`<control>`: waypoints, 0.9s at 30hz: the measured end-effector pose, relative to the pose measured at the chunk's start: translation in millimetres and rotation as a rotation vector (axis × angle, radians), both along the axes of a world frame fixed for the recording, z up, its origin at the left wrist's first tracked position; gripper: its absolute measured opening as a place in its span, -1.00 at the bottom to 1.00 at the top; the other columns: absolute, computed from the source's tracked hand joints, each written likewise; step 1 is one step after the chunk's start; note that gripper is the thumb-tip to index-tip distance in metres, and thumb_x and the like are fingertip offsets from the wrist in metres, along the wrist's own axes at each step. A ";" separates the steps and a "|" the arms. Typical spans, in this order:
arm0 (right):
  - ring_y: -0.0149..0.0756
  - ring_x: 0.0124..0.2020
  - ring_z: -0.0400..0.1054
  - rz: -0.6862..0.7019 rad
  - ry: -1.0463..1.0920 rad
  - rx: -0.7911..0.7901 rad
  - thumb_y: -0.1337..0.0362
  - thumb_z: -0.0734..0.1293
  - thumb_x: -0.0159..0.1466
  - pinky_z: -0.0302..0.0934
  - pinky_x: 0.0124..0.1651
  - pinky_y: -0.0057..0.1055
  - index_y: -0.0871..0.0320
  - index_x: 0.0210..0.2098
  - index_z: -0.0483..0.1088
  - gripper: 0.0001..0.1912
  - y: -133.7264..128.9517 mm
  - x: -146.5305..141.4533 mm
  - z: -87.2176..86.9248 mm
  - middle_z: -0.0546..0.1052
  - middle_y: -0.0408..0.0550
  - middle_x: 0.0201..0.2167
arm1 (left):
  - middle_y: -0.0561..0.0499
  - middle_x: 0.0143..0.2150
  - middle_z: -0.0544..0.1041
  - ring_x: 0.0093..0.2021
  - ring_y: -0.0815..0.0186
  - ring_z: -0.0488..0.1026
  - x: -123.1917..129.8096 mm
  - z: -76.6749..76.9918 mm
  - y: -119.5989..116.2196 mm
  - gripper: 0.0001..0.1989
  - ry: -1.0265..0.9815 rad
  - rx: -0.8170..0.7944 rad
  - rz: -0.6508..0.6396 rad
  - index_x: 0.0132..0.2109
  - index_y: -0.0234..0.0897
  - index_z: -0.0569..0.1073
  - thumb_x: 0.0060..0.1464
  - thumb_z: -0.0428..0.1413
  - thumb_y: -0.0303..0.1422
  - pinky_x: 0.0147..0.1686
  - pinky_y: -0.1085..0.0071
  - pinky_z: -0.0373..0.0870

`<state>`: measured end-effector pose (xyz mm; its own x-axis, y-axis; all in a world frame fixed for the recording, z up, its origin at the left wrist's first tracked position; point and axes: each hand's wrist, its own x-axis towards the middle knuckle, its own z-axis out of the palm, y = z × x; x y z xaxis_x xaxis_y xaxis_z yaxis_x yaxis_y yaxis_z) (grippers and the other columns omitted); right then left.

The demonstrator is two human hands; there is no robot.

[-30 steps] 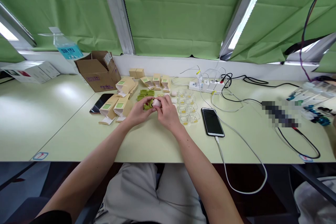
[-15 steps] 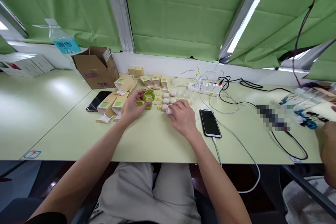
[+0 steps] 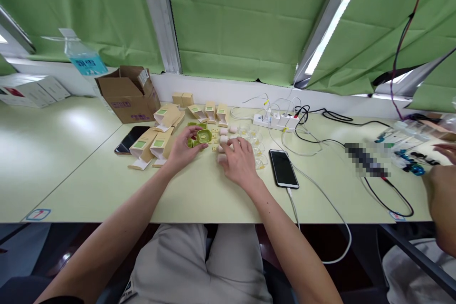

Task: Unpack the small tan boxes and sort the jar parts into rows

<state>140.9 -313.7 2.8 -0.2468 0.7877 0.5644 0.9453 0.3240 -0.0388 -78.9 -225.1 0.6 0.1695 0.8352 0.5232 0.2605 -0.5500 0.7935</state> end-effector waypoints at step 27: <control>0.05 0.30 0.22 0.208 0.158 0.264 0.40 0.27 0.45 0.25 0.33 0.05 0.02 -0.25 0.59 -0.73 31.0 -34.2 31.7 0.55 0.07 0.08 | -0.07 0.16 0.69 0.17 0.09 0.65 -3.8 -3.3 -8.7 -0.53 0.212 0.263 -0.122 0.25 -0.13 0.55 0.20 0.34 -0.35 0.21 0.13 0.58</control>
